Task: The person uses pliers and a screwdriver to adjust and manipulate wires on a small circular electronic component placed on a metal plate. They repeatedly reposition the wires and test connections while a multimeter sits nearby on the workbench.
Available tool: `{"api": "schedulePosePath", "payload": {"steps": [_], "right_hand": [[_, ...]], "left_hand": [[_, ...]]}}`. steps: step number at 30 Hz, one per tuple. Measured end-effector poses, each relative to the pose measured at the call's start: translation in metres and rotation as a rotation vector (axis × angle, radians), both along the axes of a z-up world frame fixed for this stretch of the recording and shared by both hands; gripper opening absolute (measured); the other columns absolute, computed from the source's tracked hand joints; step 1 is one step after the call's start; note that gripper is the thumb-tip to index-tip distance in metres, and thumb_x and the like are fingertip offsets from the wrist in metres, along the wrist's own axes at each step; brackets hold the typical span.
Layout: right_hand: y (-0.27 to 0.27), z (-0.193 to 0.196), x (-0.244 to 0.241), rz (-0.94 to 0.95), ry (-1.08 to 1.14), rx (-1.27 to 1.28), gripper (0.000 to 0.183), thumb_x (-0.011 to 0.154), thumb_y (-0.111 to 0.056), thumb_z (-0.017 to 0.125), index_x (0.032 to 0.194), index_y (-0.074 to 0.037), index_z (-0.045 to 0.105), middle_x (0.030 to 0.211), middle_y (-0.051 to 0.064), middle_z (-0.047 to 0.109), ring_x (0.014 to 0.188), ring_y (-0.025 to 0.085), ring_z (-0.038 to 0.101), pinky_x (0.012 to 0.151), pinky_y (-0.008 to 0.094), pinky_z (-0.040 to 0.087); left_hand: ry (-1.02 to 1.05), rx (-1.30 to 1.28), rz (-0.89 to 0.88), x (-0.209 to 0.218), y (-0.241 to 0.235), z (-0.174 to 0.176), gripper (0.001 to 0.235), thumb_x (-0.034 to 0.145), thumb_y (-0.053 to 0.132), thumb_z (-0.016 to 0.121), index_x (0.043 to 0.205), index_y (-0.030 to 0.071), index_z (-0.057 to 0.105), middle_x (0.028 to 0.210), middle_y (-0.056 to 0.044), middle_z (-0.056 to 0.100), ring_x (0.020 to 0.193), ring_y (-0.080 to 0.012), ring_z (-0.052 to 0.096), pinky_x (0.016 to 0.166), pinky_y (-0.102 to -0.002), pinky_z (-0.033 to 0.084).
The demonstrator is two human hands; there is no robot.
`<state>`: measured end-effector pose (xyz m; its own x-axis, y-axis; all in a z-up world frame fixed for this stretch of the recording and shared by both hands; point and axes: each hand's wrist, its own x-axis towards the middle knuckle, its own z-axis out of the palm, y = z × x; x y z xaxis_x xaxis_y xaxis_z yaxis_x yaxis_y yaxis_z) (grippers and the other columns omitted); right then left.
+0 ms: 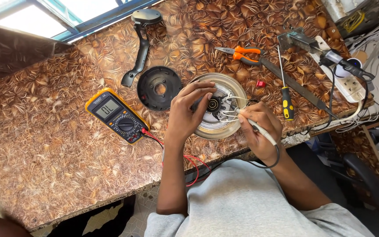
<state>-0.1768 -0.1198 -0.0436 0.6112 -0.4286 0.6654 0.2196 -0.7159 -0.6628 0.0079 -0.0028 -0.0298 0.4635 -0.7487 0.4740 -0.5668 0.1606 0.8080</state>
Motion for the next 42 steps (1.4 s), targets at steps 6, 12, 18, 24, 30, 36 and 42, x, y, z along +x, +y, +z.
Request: {"api": "schedulePosePath", "payload": {"steps": [6,12,18,24,30,36,42], "right_hand": [[0.000,0.004,0.001,0.010,-0.013,-0.025,0.004,0.102,-0.002,0.060,0.102,0.000,0.064,0.088,0.015,0.067,0.073,0.026,0.066,0.062,0.036,0.053],[-0.004,-0.034,-0.009,-0.083,-0.221,0.237,0.009,0.103,-0.006,0.059,0.111,-0.003,0.061,0.094,0.013,0.066,0.077,0.020,0.064,0.068,0.029,0.054],[-0.057,-0.049,-0.006,-0.251,0.035,0.180,0.011,0.111,-0.001,0.057,0.120,0.005,0.060,0.103,0.022,0.064,0.092,0.033,0.065,0.087,0.041,0.054],[-0.093,-0.078,0.022,0.137,0.651,0.065,0.041,0.097,0.009,0.054,0.134,-0.004,0.063,0.120,0.023,0.069,0.112,0.041,0.060,0.097,0.053,0.049],[-0.128,-0.071,0.067,0.054,0.659,-0.048,0.044,0.100,0.010,0.054,0.138,-0.009,0.067,0.094,0.024,0.071,0.088,0.039,0.068,0.090,0.052,0.054],[-0.185,-0.114,0.108,-0.141,1.186,-0.163,0.078,0.090,-0.017,0.073,0.159,-0.013,0.036,0.164,0.029,0.023,0.151,0.046,0.015,0.124,0.062,0.006],[-0.191,-0.119,0.102,-0.220,0.908,-0.196,0.053,0.087,-0.041,0.074,0.121,-0.003,0.059,0.122,0.016,0.046,0.115,0.031,0.044,0.102,0.048,0.042]], "left_hand": [[-0.007,0.003,-0.001,-0.001,0.000,0.002,0.014,0.102,0.010,0.064,0.107,0.008,0.077,0.107,-0.010,0.077,0.114,-0.0377,0.071,0.106,-0.049,0.050],[0.001,0.007,0.003,-0.002,0.001,0.003,0.014,0.102,0.009,0.064,0.107,0.008,0.077,0.108,-0.010,0.077,0.115,-0.0381,0.071,0.107,-0.049,0.049],[-0.010,0.014,-0.009,-0.001,0.001,0.007,0.014,0.101,0.007,0.064,0.106,0.005,0.076,0.109,-0.014,0.077,0.114,-0.0404,0.070,0.106,-0.051,0.049],[-0.009,0.030,-0.020,0.000,0.001,0.006,0.015,0.100,0.008,0.063,0.105,0.006,0.077,0.110,-0.013,0.077,0.114,-0.0389,0.071,0.106,-0.049,0.049],[-0.007,0.020,-0.012,-0.001,0.000,0.008,0.014,0.100,0.007,0.063,0.104,0.005,0.077,0.109,-0.013,0.077,0.113,-0.0397,0.071,0.105,-0.049,0.050],[0.040,0.109,-0.003,-0.007,0.003,0.029,0.020,0.104,0.009,0.057,0.108,0.001,0.075,0.113,-0.011,0.074,0.112,-0.0249,0.071,0.099,-0.038,0.057],[0.012,0.087,-0.010,-0.006,0.002,0.025,0.021,0.105,0.009,0.056,0.107,0.002,0.076,0.111,-0.009,0.075,0.111,-0.0239,0.071,0.097,-0.037,0.056]]}}
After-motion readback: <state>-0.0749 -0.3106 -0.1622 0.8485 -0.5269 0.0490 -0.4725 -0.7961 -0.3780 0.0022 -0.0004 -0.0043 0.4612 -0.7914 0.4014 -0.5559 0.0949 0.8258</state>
